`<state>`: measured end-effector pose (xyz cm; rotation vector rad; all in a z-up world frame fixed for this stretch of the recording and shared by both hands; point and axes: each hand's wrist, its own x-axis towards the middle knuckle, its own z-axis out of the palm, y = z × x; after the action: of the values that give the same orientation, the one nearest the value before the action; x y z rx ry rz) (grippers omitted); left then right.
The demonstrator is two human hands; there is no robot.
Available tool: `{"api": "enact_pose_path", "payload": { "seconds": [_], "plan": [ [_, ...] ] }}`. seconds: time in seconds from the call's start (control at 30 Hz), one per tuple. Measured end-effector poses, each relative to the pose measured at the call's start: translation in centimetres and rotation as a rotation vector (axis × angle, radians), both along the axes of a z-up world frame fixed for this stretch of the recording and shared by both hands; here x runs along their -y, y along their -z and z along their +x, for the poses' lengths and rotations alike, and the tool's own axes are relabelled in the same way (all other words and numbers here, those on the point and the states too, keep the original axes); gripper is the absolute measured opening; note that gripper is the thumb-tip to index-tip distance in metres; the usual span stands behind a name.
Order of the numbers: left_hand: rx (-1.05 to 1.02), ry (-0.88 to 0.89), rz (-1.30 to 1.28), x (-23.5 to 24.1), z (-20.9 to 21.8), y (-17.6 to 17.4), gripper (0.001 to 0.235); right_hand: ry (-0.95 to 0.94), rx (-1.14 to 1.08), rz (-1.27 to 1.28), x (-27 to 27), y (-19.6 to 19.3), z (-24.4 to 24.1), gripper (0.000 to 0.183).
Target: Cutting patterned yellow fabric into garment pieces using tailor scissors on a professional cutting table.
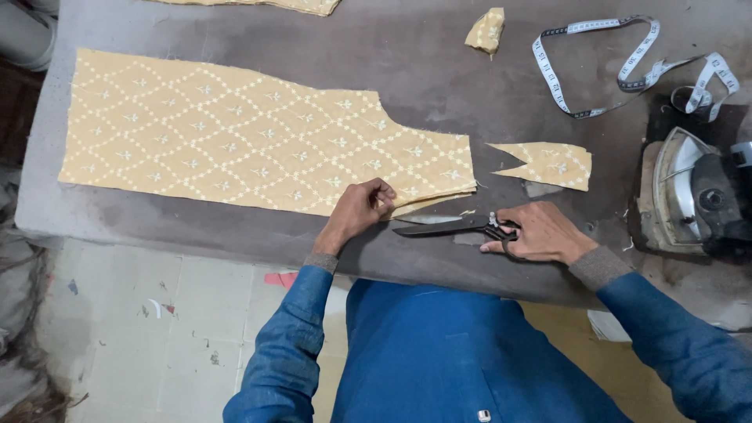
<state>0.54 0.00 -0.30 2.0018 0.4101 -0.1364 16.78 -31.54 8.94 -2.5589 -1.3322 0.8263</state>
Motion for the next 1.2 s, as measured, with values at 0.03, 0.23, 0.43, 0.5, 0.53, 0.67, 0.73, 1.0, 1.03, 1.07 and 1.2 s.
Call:
{"api": "enact_pose_path", "payload": {
  "seconds": [0.03,0.23,0.43,0.5,0.53,0.67,0.73,1.0,1.03,1.07,1.2],
  "plan": [
    [-0.01,0.003,-0.001,-0.2,-0.1,0.2,0.023,-0.008,-0.022,0.009,-0.4,-0.3,0.0,0.048],
    [0.0,0.009,0.001,0.1,-0.1,0.3,0.023,0.02,-0.007,0.013,0.0,0.2,0.0,0.052],
    [0.039,-0.04,-0.001,-0.1,-0.9,-1.6,0.027,-0.04,0.016,-0.024,-1.8,0.8,-0.7,0.051],
    [0.038,-0.065,0.044,-0.6,-1.5,-2.5,0.028,-0.06,0.019,-0.023,-2.1,1.9,-0.8,0.051],
    [0.037,-0.085,0.088,-0.9,-1.9,-2.9,0.029,-0.076,0.021,-0.022,-2.2,2.5,-0.9,0.051],
    [-0.007,-0.072,0.205,-2.1,-3.6,-3.8,0.035,-0.11,0.022,-0.017,-3.3,3.0,-1.2,0.049],
    [-0.083,-0.015,0.285,-2.7,-4.1,-3.2,0.037,-0.125,0.069,0.047,-3.3,4.4,-1.1,0.047],
    [-0.12,-0.003,0.318,-2.5,-4.5,-2.7,0.032,-0.169,0.134,0.047,-3.6,6.0,-0.9,0.048],
    [-0.127,0.022,0.351,-2.3,-4.5,-2.9,0.029,-0.168,0.138,0.054,-3.5,6.1,-0.9,0.047],
    [-0.128,0.022,0.349,-2.4,-4.6,-2.1,0.029,-0.169,0.137,0.052,-3.2,6.2,-0.9,0.047],
    [-0.111,0.102,0.43,-2.6,-4.7,-2.8,0.031,-0.112,0.153,0.031,-2.5,6.3,-0.5,0.049]
  ]
}}
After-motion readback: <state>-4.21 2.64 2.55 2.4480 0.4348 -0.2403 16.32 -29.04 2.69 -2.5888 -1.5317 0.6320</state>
